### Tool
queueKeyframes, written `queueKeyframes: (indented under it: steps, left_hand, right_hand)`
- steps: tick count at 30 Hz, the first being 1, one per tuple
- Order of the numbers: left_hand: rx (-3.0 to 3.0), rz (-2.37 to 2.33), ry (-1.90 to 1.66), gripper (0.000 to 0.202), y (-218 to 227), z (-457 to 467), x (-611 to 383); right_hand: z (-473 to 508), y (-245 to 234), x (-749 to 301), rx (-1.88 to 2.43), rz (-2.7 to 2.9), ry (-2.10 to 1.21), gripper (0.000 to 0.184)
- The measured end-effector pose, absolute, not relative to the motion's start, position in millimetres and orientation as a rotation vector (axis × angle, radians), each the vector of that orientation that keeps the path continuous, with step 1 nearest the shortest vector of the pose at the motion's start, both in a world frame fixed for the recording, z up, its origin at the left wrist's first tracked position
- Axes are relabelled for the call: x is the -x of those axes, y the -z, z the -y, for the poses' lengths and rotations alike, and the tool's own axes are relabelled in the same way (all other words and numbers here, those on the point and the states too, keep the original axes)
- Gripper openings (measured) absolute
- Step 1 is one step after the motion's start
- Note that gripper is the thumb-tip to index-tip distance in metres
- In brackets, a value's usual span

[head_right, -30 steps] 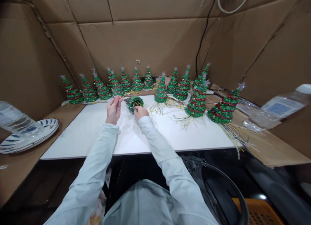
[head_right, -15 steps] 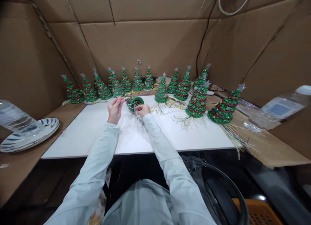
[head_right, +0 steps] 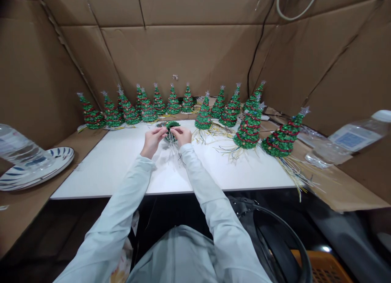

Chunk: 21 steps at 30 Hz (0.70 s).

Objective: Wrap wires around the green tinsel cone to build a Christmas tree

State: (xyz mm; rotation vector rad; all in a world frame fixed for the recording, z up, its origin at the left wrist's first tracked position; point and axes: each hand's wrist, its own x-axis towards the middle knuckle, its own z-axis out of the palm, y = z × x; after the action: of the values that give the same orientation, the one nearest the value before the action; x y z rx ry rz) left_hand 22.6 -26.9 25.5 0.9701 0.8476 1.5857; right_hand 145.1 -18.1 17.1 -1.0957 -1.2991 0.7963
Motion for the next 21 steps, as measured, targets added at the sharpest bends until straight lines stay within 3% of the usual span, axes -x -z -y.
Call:
queueKeyframes:
  steps: [21]
  left_hand:
    - [-0.86,-0.967,-1.584,0.031,-26,32,-20]
  right_hand:
    - [34,-11,-131,1.428,1.903,-0.169,0.028]
